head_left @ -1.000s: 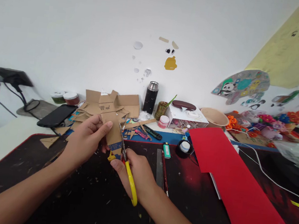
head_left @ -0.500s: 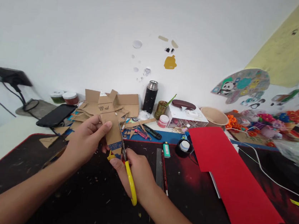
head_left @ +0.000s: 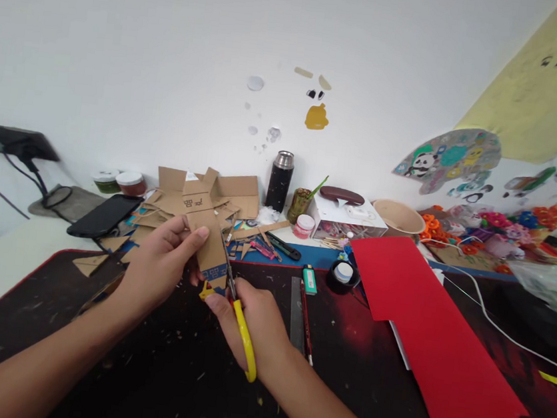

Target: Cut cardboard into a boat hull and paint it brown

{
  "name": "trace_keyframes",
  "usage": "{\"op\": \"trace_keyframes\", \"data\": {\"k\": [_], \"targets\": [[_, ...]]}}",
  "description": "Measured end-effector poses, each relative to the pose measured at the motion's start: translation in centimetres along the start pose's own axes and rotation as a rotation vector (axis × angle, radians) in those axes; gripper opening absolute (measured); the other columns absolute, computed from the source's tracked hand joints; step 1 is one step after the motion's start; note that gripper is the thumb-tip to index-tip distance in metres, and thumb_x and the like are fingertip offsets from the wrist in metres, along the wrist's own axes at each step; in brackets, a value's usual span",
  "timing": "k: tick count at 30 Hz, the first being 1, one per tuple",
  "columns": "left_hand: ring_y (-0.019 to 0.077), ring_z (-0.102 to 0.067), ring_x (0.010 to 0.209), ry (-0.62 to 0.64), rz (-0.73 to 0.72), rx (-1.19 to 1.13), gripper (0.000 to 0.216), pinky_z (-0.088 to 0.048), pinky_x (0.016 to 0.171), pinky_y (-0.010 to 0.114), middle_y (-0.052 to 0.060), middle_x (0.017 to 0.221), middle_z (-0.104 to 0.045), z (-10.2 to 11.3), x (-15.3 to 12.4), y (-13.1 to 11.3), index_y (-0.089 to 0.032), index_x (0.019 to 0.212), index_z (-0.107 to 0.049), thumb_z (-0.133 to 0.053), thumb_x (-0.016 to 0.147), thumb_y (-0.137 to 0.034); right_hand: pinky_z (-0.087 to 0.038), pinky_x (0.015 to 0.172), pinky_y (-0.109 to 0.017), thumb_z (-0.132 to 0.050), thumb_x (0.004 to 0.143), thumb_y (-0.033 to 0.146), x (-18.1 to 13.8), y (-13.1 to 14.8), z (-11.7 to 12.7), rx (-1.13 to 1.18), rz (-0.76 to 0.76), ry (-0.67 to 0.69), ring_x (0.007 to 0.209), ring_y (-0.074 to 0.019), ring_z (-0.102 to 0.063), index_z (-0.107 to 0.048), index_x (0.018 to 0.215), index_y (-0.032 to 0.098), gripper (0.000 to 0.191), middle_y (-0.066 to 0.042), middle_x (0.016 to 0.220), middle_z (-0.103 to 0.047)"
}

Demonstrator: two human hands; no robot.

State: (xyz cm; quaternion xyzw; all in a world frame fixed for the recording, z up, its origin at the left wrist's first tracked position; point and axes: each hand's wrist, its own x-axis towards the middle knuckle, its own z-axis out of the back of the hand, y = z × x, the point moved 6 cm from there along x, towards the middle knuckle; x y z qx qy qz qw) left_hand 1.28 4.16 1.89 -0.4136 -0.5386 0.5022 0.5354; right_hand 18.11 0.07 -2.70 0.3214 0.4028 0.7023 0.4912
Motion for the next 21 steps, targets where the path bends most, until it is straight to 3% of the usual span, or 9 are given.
{"op": "trace_keyframes", "data": {"k": [6, 13, 21], "targets": [[0.0136, -0.057, 0.037, 0.011, 0.012, -0.038, 0.034, -0.045, 0.034, 0.023, -0.005, 0.057, -0.066, 0.1, 0.3, 0.5, -0.023, 0.086, -0.059, -0.076, 0.091, -0.053, -0.048, 0.067, -0.028, -0.068, 0.102, 0.054, 0.0, -0.3, -0.2, 0.082, 0.036, -0.016, 0.072, -0.0205, -0.071, -0.067, 0.09, 0.022, 0.034, -0.004, 0.084, -0.077], [0.013, -0.055, 0.035, -0.01, 0.053, -0.116, 0.03, -0.041, 0.032, 0.022, -0.005, 0.057, -0.065, 0.0, 0.5, 0.7, -0.024, 0.085, -0.059, -0.074, 0.089, -0.05, -0.039, 0.041, -0.02, -0.056, 0.101, 0.075, -0.3, -1.1, -1.2, 0.353, -0.063, 0.123, 0.04, -0.0117, -0.055, -0.06, 0.093, 0.022, 0.055, 0.006, 0.056, -0.056], [0.0125, -0.056, 0.036, -0.023, 0.044, -0.144, 0.03, -0.043, 0.032, 0.021, -0.006, 0.057, -0.064, 0.0, 0.4, 0.8, -0.023, 0.082, -0.059, -0.076, 0.089, -0.047, -0.048, 0.043, -0.021, -0.059, 0.093, 0.086, -0.1, -1.2, -1.7, 0.519, -0.102, 0.166, 0.044, -0.0135, -0.061, -0.063, 0.097, 0.019, 0.067, 0.004, 0.058, -0.063]]}}
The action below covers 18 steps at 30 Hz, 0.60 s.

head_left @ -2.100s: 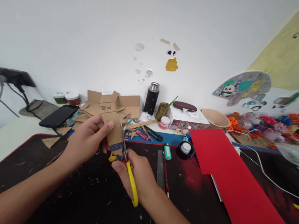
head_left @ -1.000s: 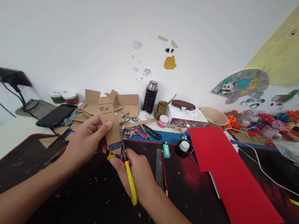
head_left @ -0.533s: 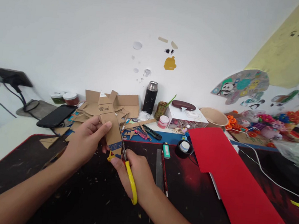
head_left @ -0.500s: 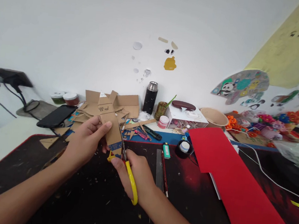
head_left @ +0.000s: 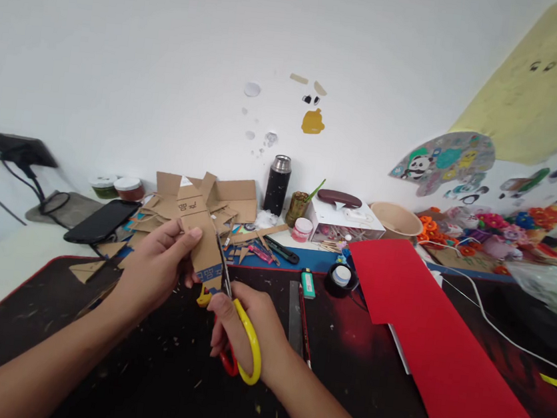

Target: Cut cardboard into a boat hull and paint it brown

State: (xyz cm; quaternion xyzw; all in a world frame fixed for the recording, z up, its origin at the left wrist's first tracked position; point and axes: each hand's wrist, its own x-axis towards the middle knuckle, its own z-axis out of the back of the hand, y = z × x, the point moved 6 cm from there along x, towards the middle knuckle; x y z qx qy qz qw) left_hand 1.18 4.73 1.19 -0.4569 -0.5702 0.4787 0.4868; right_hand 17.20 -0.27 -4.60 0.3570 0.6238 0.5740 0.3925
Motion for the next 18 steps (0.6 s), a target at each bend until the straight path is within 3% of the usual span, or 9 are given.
{"op": "trace_keyframes", "data": {"k": [8, 14, 18], "targets": [[0.0126, -0.056, 0.035, 0.001, 0.023, -0.009, 0.032, -0.042, 0.032, 0.021, -0.006, 0.055, -0.065, 0.01, 0.03, -0.19, -0.023, 0.082, -0.059, -0.078, 0.085, -0.048, -0.053, 0.051, -0.023, -0.066, 0.084, 0.089, -0.06, -0.34, -0.35, 0.053, 0.02, 0.054, 0.05, -0.0154, -0.066, -0.064, 0.105, 0.018, 0.075, 0.002, 0.062, -0.065], [0.0131, -0.055, 0.033, 0.022, 0.014, 0.02, 0.037, -0.041, 0.03, 0.021, -0.005, 0.054, -0.065, 0.17, 0.11, 0.2, -0.023, 0.082, -0.06, -0.079, 0.086, -0.054, -0.063, 0.072, -0.032, -0.066, 0.085, 0.09, 0.25, -0.38, -0.35, 0.021, 0.099, 0.075, 0.077, -0.0221, -0.078, -0.066, 0.116, 0.019, 0.077, -0.006, 0.086, -0.076], [0.0138, -0.056, 0.034, 0.024, 0.003, 0.065, 0.037, -0.043, 0.03, 0.022, -0.005, 0.056, -0.066, 0.61, 0.28, 0.48, -0.024, 0.084, -0.06, -0.078, 0.088, -0.056, -0.057, 0.055, -0.027, -0.06, 0.084, 0.095, 0.21, 0.08, -0.1, -0.018, 0.075, 0.059, 0.065, -0.0198, -0.074, -0.064, 0.112, 0.019, 0.081, -0.007, 0.085, -0.074]]}}
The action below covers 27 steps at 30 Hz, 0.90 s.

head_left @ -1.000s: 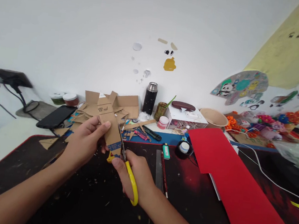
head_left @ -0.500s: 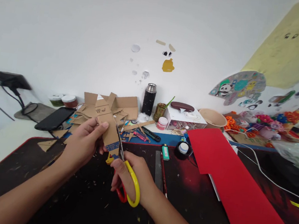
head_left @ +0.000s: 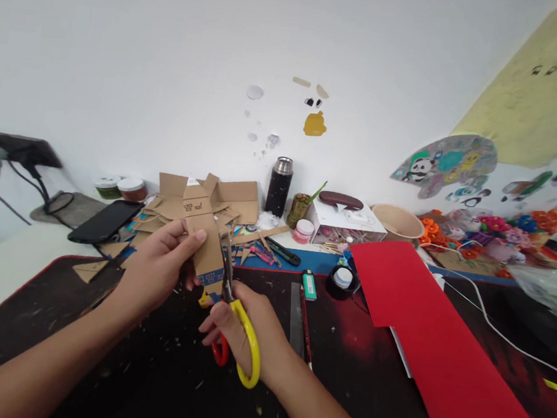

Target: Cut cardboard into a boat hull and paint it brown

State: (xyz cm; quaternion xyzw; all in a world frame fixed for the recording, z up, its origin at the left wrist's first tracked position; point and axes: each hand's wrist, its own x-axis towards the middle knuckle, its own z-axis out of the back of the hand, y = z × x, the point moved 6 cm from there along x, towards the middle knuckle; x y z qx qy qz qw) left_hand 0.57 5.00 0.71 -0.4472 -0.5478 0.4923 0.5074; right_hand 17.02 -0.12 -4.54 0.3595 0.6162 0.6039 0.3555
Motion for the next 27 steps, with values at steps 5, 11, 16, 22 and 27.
{"op": "trace_keyframes", "data": {"k": [5, 11, 16, 22, 27], "targets": [[0.0143, -0.057, 0.036, -0.004, -0.024, 0.047, 0.034, -0.045, 0.032, 0.023, -0.006, 0.056, -0.065, 0.5, 0.2, -0.1, -0.024, 0.087, -0.059, -0.075, 0.091, -0.053, -0.045, 0.044, -0.022, -0.062, 0.085, 0.093, -0.2, 0.7, 0.5, -0.172, -0.001, -0.045, 0.049, -0.0139, -0.062, -0.06, 0.101, 0.022, 0.073, -0.003, 0.079, -0.071], [0.0149, -0.057, 0.036, -0.019, -0.036, 0.141, 0.037, -0.045, 0.032, 0.024, -0.005, 0.058, -0.068, 0.6, -0.1, -0.7, -0.025, 0.089, -0.058, -0.074, 0.091, -0.058, -0.043, 0.05, -0.024, -0.062, 0.09, 0.088, -0.4, 1.3, 0.7, -0.349, 0.04, -0.067, 0.056, -0.0169, -0.064, -0.061, 0.097, 0.023, 0.065, -0.002, 0.074, -0.068], [0.0163, -0.058, 0.037, -0.022, -0.079, 0.209, 0.039, -0.046, 0.033, 0.026, -0.005, 0.054, -0.065, 0.4, -0.5, -1.2, -0.025, 0.089, -0.059, -0.073, 0.091, -0.062, -0.041, 0.057, -0.026, -0.067, 0.094, 0.077, -0.3, 1.5, 0.9, -0.472, 0.026, -0.096, 0.064, -0.0198, -0.065, -0.063, 0.097, 0.023, 0.055, -0.003, 0.076, -0.069], [0.0168, -0.059, 0.036, -0.028, -0.078, 0.223, 0.041, -0.046, 0.033, 0.026, -0.005, 0.054, -0.064, 0.1, -0.5, -1.0, -0.026, 0.085, -0.056, -0.073, 0.091, -0.063, -0.036, 0.061, -0.027, -0.075, 0.093, 0.063, -0.2, 1.6, 1.0, -0.547, 0.016, -0.13, 0.066, -0.0182, -0.061, -0.062, 0.095, 0.022, 0.043, -0.002, 0.079, -0.071], [0.0167, -0.058, 0.035, -0.03, -0.08, 0.215, 0.041, -0.045, 0.031, 0.026, -0.006, 0.052, -0.061, 0.0, -0.6, -0.9, -0.026, 0.08, -0.055, -0.073, 0.09, -0.062, -0.034, 0.06, -0.027, -0.077, 0.092, 0.062, -0.3, 1.6, 1.0, -0.57, -0.01, -0.147, 0.064, -0.018, -0.059, -0.06, 0.091, 0.023, 0.043, -0.001, 0.077, -0.069]]}}
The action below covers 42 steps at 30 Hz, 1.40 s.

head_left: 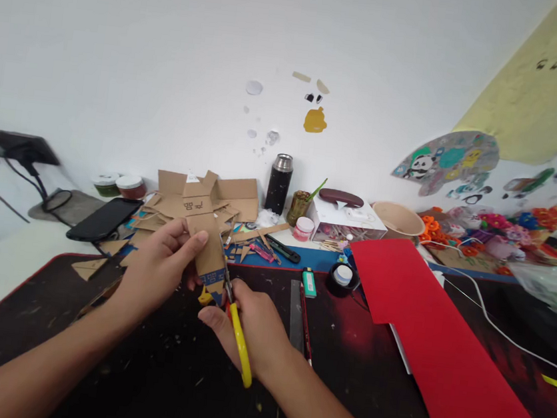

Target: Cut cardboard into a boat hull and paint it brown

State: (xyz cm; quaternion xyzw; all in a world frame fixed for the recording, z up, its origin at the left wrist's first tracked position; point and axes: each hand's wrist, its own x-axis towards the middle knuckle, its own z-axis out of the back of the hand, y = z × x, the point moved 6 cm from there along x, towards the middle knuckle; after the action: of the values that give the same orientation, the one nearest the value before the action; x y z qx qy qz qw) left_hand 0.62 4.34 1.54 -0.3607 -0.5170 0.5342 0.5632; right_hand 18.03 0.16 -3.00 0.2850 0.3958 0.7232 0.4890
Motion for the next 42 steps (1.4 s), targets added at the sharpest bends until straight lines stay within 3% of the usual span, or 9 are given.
{"op": "trace_keyframes", "data": {"k": [11, 17, 21, 27, 34, 39, 42], "targets": [[0.0153, -0.058, 0.034, 0.014, 0.002, -0.064, 0.038, -0.045, 0.031, 0.024, -0.006, 0.053, -0.064, -0.5, 0.0, 0.2, -0.025, 0.082, -0.057, -0.073, 0.092, -0.057, -0.04, 0.063, -0.028, -0.074, 0.096, 0.06, -0.2, 0.2, 0.1, 0.016, -0.02, -0.015, 0.074, -0.0221, -0.071, -0.07, 0.099, 0.02, 0.04, -0.006, 0.088, -0.079], [0.0142, -0.058, 0.036, 0.024, 0.012, -0.097, 0.036, -0.046, 0.032, 0.023, -0.006, 0.055, -0.064, -0.5, -0.1, 0.3, -0.025, 0.083, -0.058, -0.073, 0.094, -0.055, -0.043, 0.064, -0.028, -0.075, 0.097, 0.057, -0.1, 0.3, 0.2, 0.027, -0.074, -0.025, 0.072, -0.0211, -0.071, -0.07, 0.094, 0.021, 0.037, -0.005, 0.084, -0.078], [0.0137, -0.057, 0.035, 0.026, 0.026, -0.135, 0.033, -0.045, 0.032, 0.023, -0.006, 0.056, -0.064, -0.7, -0.2, 0.2, -0.025, 0.084, -0.058, -0.072, 0.094, -0.053, -0.047, 0.064, -0.027, -0.072, 0.099, 0.055, -0.2, 0.1, 0.0, 0.107, -0.018, -0.037, 0.072, -0.0202, -0.072, -0.071, 0.097, 0.022, 0.034, -0.004, 0.085, -0.078], [0.0132, -0.055, 0.035, 0.008, 0.057, -0.195, 0.03, -0.043, 0.032, 0.023, -0.006, 0.056, -0.064, -0.7, -0.1, 0.1, -0.025, 0.083, -0.058, -0.072, 0.093, -0.05, -0.044, 0.043, -0.021, -0.059, 0.1, 0.075, -0.4, -0.8, -1.4, 0.403, -0.051, 0.103, 0.043, -0.0134, -0.059, -0.064, 0.105, 0.02, 0.055, 0.005, 0.06, -0.06], [0.0142, -0.057, 0.039, 0.004, 0.076, -0.265, 0.028, -0.045, 0.032, 0.023, -0.005, 0.06, -0.066, -0.4, 0.1, 0.9, -0.025, 0.088, -0.061, -0.075, 0.092, -0.049, -0.054, 0.052, -0.024, -0.061, 0.089, 0.089, -0.3, -0.7, -1.9, 0.582, -0.028, 0.154, 0.052, -0.0161, -0.068, -0.063, 0.108, 0.018, 0.073, 0.002, 0.065, -0.066], [0.0141, -0.056, 0.038, 0.005, 0.078, -0.239, 0.028, -0.045, 0.032, 0.023, -0.005, 0.058, -0.065, -0.3, 0.1, 0.8, -0.025, 0.087, -0.061, -0.075, 0.091, -0.049, -0.059, 0.065, -0.028, -0.06, 0.086, 0.092, -0.1, -0.9, -1.8, 0.474, 0.032, 0.15, 0.072, -0.0204, -0.077, -0.065, 0.115, 0.019, 0.079, -0.005, 0.083, -0.075], [0.0134, -0.055, 0.035, 0.01, 0.081, -0.231, 0.031, -0.044, 0.031, 0.023, -0.005, 0.056, -0.064, -0.4, -0.1, 0.5, -0.025, 0.084, -0.06, -0.077, 0.089, -0.051, -0.058, 0.064, -0.026, -0.059, 0.09, 0.09, -0.1, -0.9, -1.6, 0.411, 0.047, 0.151, 0.075, -0.0211, -0.078, -0.066, 0.12, 0.019, 0.077, -0.007, 0.088, -0.078]]}}
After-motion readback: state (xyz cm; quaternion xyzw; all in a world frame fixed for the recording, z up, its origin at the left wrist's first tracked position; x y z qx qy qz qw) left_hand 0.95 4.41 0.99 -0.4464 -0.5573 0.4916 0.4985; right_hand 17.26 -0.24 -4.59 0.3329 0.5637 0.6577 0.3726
